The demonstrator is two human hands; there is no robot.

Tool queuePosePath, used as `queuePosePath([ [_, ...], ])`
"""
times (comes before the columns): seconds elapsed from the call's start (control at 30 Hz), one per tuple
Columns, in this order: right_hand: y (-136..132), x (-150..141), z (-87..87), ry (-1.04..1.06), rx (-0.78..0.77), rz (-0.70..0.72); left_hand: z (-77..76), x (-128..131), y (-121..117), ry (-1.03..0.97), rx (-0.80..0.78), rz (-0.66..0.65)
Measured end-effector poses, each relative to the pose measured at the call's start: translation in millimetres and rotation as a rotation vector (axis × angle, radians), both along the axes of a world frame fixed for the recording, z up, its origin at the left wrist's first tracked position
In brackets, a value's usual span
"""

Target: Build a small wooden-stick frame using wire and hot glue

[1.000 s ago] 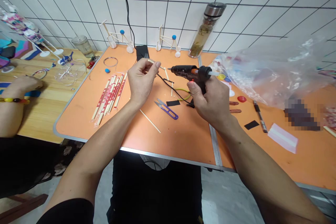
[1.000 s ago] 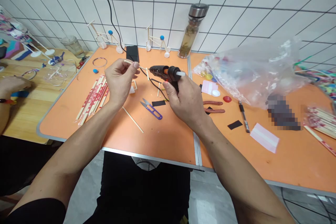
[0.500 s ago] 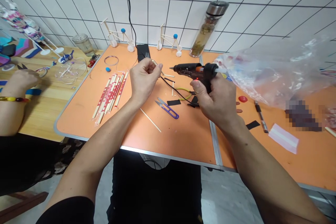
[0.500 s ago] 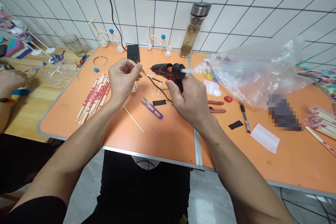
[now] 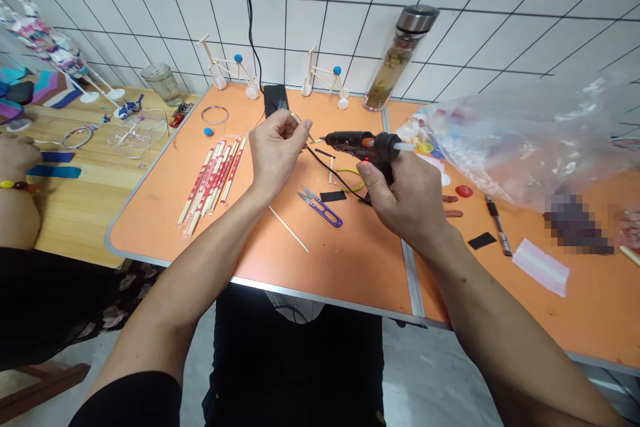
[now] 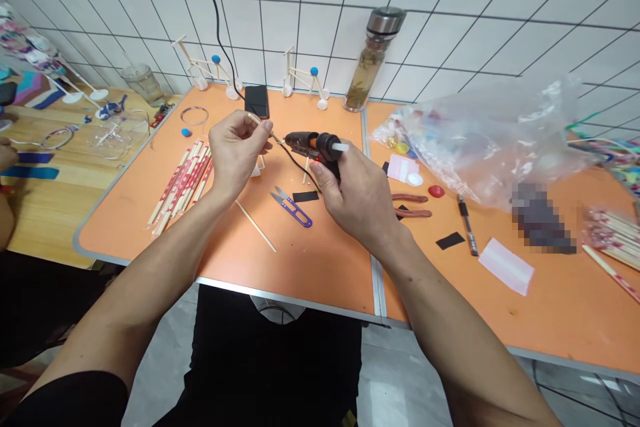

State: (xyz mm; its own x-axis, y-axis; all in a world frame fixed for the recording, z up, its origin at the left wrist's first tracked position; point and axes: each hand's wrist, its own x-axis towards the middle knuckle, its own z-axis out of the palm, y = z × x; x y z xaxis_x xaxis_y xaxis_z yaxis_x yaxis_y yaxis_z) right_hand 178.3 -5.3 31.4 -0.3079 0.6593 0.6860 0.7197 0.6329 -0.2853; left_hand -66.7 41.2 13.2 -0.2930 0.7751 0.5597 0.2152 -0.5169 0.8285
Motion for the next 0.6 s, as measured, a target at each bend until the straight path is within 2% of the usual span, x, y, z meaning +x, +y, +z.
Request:
queuePosePath([
  [0.27,6.4,22.4,18.4,0.072,-0.126,0.015,2.1,-0.7,1.2,0.033,0.013,-0.091],
  [0.43,11.7,21.0,12.7,0.016,-0.114,0.029,1.3,-0.4,0.8,0.082,0.022,-0.081],
  [0.6,10.4,19.3,10.3,0.017,-0.17,0.068,2.2,0.3,-2.5,0.122,0.015,-0.073],
])
